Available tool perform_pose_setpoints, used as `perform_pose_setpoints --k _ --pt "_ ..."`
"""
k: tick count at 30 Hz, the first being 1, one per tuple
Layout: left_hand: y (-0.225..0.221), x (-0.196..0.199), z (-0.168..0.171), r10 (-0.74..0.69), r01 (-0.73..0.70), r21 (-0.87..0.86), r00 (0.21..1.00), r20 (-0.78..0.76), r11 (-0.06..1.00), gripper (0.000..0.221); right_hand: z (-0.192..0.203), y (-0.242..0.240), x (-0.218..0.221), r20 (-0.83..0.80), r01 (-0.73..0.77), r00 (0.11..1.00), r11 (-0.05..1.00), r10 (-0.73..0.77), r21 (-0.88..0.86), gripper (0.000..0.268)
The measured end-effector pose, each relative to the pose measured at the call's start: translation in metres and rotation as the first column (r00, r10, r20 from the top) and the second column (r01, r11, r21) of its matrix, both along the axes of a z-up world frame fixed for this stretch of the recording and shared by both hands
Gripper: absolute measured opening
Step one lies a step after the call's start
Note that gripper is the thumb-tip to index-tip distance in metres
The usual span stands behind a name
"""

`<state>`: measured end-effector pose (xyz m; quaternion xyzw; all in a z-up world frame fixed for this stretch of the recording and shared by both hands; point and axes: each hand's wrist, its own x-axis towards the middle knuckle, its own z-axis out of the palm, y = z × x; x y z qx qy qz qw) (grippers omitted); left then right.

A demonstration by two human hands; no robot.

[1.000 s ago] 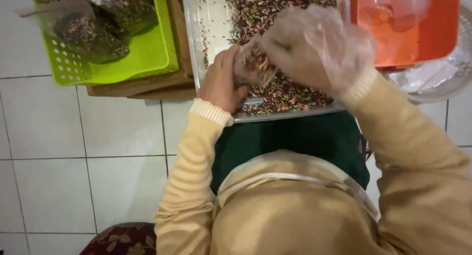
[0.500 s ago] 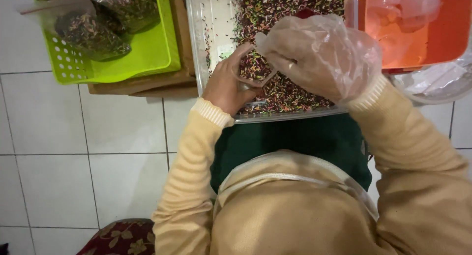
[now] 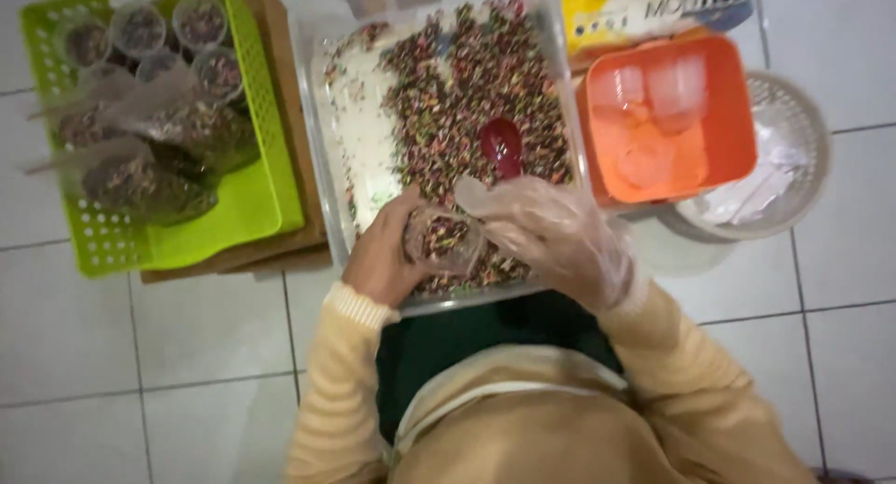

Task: Scooping sprinkles from a large tray into small plastic bags using a spoon.

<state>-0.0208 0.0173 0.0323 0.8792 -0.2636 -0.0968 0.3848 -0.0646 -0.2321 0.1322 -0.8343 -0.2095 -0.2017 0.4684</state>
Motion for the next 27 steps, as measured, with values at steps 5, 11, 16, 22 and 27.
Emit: perform_pose_setpoints --k 5,11,16,22,27 --pt "-0.001 0.005 0.014 0.009 -0.003 0.062 0.995 -0.098 0.998 0.080 -0.024 -0.032 0.003 -0.063 0.220 0.971 0.966 -0.230 -0.137 0.012" --pt "-0.002 0.010 0.012 0.013 -0.005 0.069 0.994 -0.113 0.998 0.077 -0.045 -0.036 0.010 0.077 0.394 0.910 0.796 -0.406 -0.459 0.012" --pt "0.001 0.006 0.013 0.012 -0.005 0.063 0.993 -0.114 0.998 0.076 -0.046 -0.030 0.011 0.057 0.353 0.904 0.663 -0.424 -0.661 0.028" --pt "0.004 0.006 0.002 -0.001 0.010 0.088 0.995 -0.097 0.996 0.078 -0.018 -0.010 0.016 -0.099 0.185 0.913 0.620 -0.395 -0.762 0.033" --pt "0.003 0.004 0.004 -0.006 0.013 0.110 0.998 -0.065 0.994 0.075 -0.027 -0.005 0.013 0.024 0.260 0.915 0.546 -0.402 -0.797 0.035"
